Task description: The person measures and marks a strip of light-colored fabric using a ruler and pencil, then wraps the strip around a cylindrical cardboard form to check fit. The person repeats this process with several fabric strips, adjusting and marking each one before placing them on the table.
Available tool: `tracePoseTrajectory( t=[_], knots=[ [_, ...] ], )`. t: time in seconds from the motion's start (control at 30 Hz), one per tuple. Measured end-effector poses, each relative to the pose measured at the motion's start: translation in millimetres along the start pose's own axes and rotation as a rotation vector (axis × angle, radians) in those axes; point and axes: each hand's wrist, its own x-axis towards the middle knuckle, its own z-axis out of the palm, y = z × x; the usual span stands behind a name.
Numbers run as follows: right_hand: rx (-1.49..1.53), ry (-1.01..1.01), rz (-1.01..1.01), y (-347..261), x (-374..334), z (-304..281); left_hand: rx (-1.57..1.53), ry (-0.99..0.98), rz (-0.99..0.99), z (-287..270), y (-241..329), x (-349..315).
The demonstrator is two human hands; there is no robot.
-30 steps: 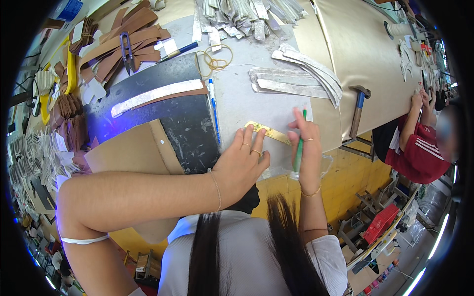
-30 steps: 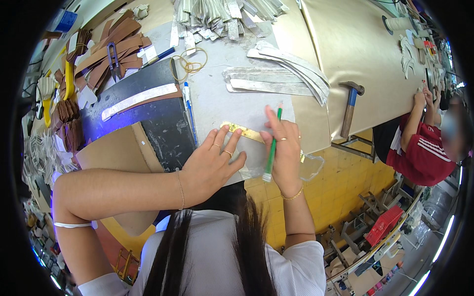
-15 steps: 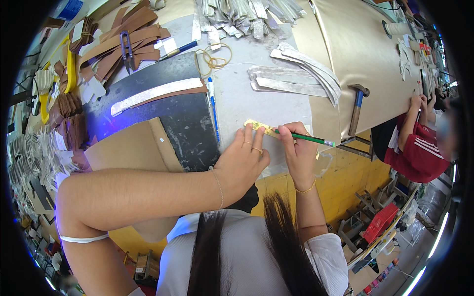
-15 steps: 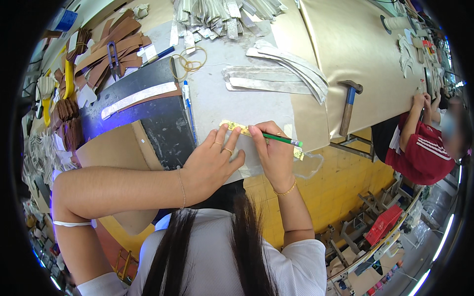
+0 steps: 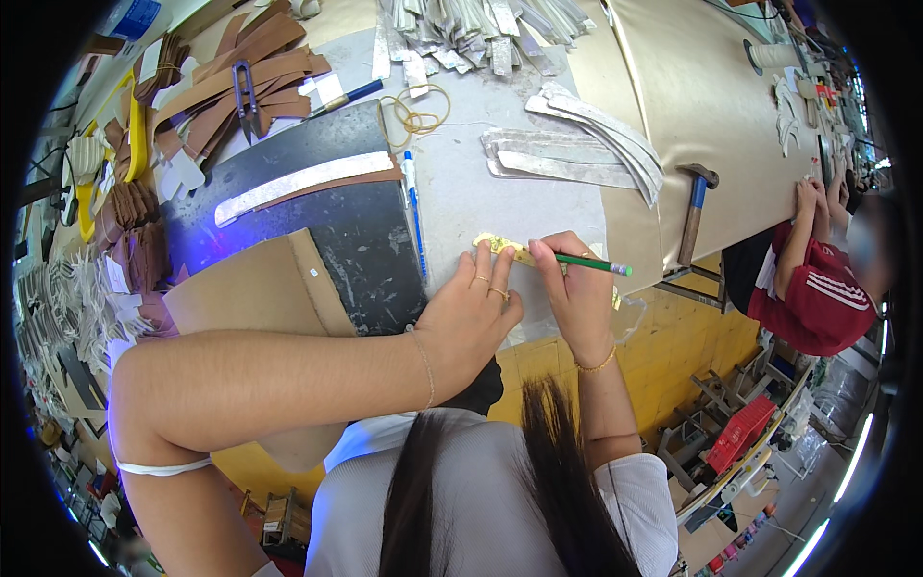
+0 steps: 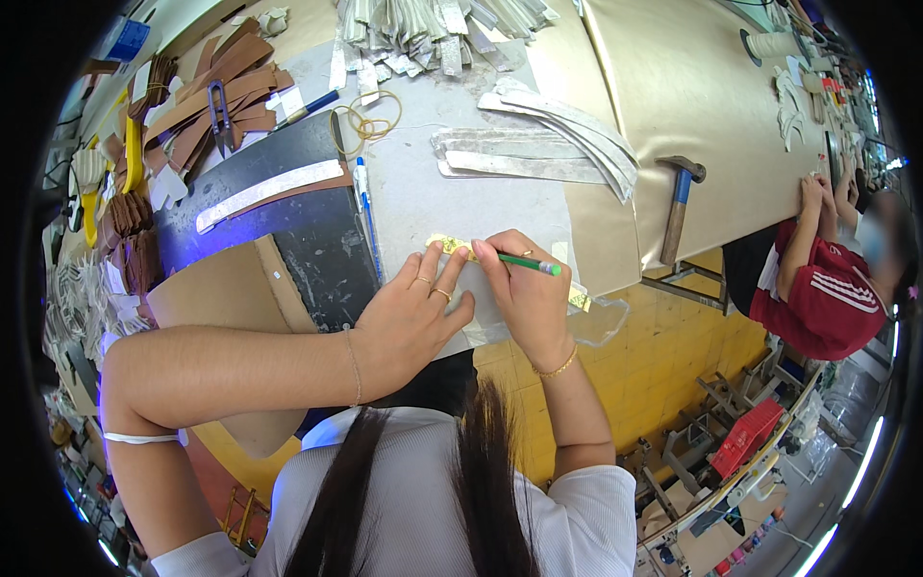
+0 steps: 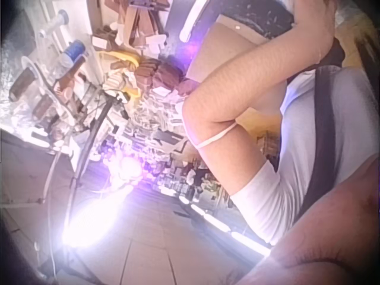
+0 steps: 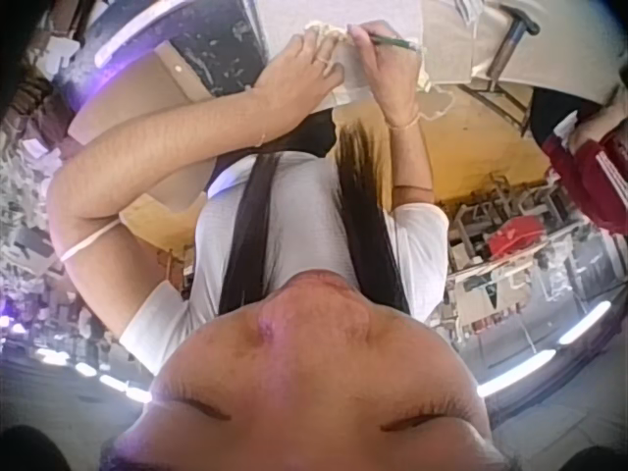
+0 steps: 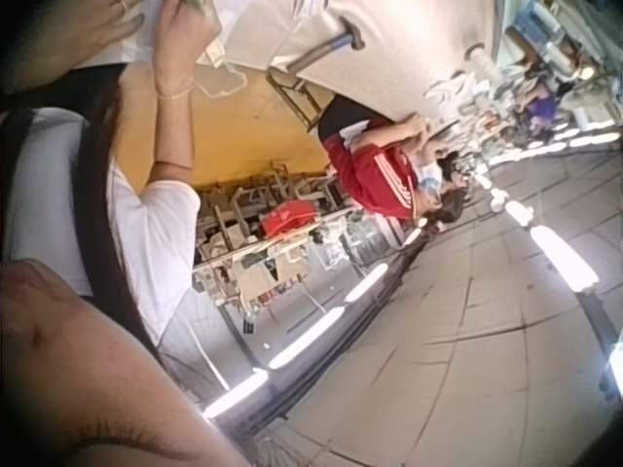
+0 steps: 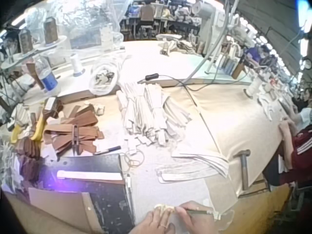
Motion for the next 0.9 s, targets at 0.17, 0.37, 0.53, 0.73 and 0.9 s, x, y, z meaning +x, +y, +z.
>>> tracePoseTrajectory(
  t=[0.17, 0.37, 0.53, 0.73, 0.9],
  knots=[
    [-0.051, 0.010, -0.066, 0, -1, -1, 0.013, -0.001, 0.003, 1, 0, 1],
    [0.141, 0.018, 0.040, 5, -2, -7, 0.069, -0.025, 0.007, 2, 0, 0],
    [-0.256, 0.062, -0.259, 22, -5, -16, 0.066, 0.065, 0.034, 4, 7, -5],
    [-0.414, -0.028, -0.125, 18, -19, -13, -0.055, 0.019, 0.342, 4, 17, -14],
    [-0.272, -0.070, -0.054, 22, -16, -10, 0.020, -0.011, 0.416, 4, 12, -15]
  ],
)
